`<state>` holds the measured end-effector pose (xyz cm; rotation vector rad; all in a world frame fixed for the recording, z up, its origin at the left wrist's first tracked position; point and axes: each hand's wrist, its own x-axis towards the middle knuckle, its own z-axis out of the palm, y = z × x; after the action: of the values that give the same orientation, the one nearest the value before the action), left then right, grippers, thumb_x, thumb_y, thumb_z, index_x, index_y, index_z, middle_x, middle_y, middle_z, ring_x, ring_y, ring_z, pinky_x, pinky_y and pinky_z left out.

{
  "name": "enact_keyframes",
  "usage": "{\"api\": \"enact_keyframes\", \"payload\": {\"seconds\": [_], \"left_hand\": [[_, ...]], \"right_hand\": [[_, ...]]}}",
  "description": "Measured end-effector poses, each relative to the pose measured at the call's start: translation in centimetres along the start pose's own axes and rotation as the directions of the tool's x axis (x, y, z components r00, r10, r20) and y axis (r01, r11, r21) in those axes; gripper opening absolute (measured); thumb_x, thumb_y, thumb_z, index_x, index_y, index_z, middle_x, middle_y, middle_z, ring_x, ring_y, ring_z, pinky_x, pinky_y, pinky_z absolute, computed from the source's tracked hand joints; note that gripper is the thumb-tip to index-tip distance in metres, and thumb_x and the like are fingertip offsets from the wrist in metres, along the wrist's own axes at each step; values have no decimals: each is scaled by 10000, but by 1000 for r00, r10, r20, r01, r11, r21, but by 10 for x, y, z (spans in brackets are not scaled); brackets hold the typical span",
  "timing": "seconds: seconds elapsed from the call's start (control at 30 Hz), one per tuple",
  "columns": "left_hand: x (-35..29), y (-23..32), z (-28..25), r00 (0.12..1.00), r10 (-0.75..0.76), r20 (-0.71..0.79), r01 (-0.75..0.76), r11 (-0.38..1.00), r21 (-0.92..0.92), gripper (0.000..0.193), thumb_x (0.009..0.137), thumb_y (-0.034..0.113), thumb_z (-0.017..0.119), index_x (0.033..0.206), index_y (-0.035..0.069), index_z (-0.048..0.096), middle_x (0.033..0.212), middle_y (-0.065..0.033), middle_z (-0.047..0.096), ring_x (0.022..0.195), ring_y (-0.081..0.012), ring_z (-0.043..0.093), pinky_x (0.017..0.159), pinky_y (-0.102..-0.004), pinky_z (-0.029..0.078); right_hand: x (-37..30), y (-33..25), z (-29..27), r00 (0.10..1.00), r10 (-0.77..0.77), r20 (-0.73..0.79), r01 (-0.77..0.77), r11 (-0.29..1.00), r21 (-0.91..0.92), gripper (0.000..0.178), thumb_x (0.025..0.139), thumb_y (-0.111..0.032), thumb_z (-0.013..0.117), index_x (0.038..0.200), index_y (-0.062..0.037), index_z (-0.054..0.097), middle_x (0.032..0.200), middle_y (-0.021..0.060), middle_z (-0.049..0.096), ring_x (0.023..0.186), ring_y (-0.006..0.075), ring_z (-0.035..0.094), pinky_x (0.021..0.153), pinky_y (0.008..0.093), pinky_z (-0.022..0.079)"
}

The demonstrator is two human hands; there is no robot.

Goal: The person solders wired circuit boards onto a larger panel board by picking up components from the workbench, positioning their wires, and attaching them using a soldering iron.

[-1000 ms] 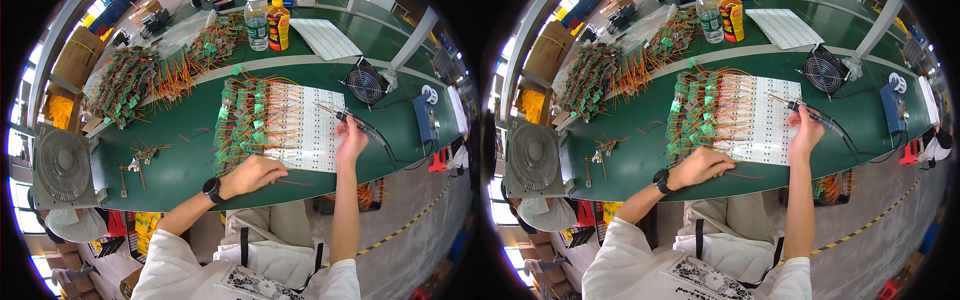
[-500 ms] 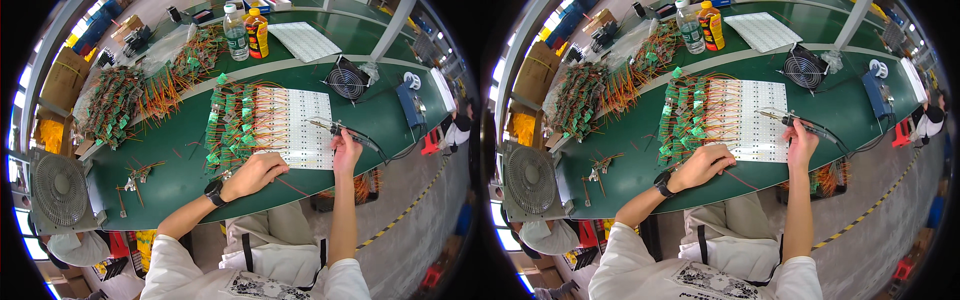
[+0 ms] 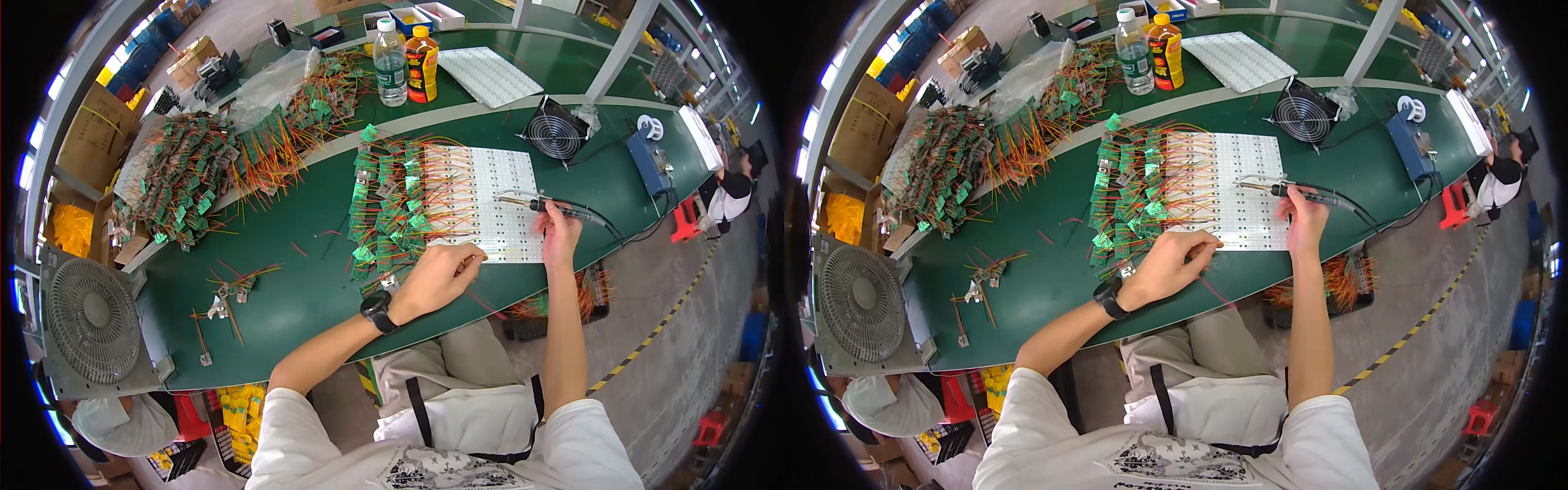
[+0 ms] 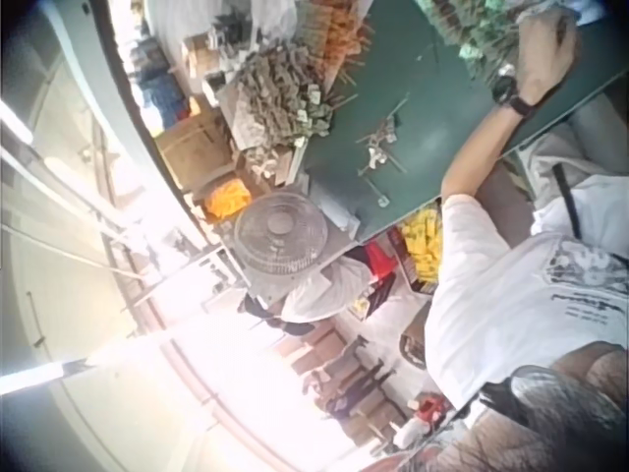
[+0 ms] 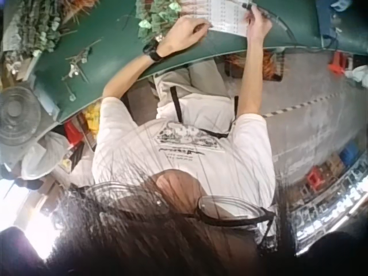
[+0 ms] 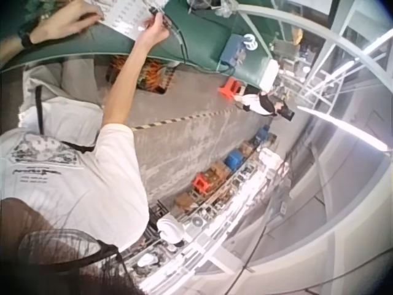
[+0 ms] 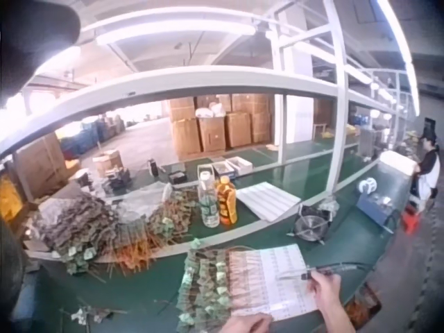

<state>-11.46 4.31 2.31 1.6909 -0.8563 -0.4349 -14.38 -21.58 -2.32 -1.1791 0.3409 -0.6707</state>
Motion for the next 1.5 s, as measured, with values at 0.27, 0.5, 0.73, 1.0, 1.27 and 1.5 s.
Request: {"api": "enact_keyframes", "payload": {"seconds": [0.27, 0.5, 0.73, 1.0, 1.27, 1.5], "left_hand": [[-10, -29, 9, 934, 348, -85, -215, 734, 645, 113, 848, 121, 641, 789, 24, 640, 698, -102, 611, 572, -288, 605, 534, -385, 491], [-9, -38, 20, 872, 467, -149, -241, 672, 701, 88, 838, 116, 661, 841, 37, 619, 729, -86, 579, 567, -269, 598, 510, -379, 480], [-10, -33, 13, 909, 337, -244, -129, 785, 606, 83, 838, 124, 669, 842, 45, 644, 727, -76, 587, 583, -270, 610, 504, -373, 488], [-8, -34, 17, 907, 313, -281, -81, 785, 615, 66, 831, 111, 669, 843, 52, 641, 742, -68, 595, 569, -271, 607, 490, -359, 489], [-4, -32, 17, 900, 300, -316, -37, 776, 630, 69, 834, 110, 664, 850, 63, 616, 760, -64, 570, 564, -266, 599, 479, -365, 484], [-2, -40, 17, 905, 304, -298, -48, 769, 638, 70, 835, 107, 661, 854, 60, 613, 779, -63, 564, 562, -261, 597, 471, -360, 482]], "right_hand": [[-2, -2, -2, 999, 25, 29, -23, 999, -44, 145, 856, -95, 660, 926, 23, 615, 663, 76, 607, 505, 134, 541, 487, 241, 382], [-1, 0, 0, 999, 13, 36, -11, 997, -80, 144, 856, -84, 656, 930, 30, 609, 657, 80, 603, 502, 141, 552, 476, 247, 393], [-9, -4, 1, 991, -122, 50, 126, 989, -77, 130, 864, -32, 632, 958, 51, 599, 690, 91, 605, 510, 155, 564, 482, 260, 414], [-14, -7, -21, 959, 43, 282, -23, 997, -74, 163, 849, -26, 618, 982, 58, 576, 821, 119, 621, 547, 200, 592, 496, 305, 447], [-9, -7, -25, 918, 163, 361, -121, 983, -138, 172, 822, -7, 651, 964, 63, 584, 770, 122, 620, 554, 204, 614, 495, 302, 474], [-11, -10, -22, 917, 156, 366, -95, 979, -179, 188, 820, -15, 658, 973, 70, 589, 771, 126, 629, 560, 206, 623, 507, 302, 486]]}}
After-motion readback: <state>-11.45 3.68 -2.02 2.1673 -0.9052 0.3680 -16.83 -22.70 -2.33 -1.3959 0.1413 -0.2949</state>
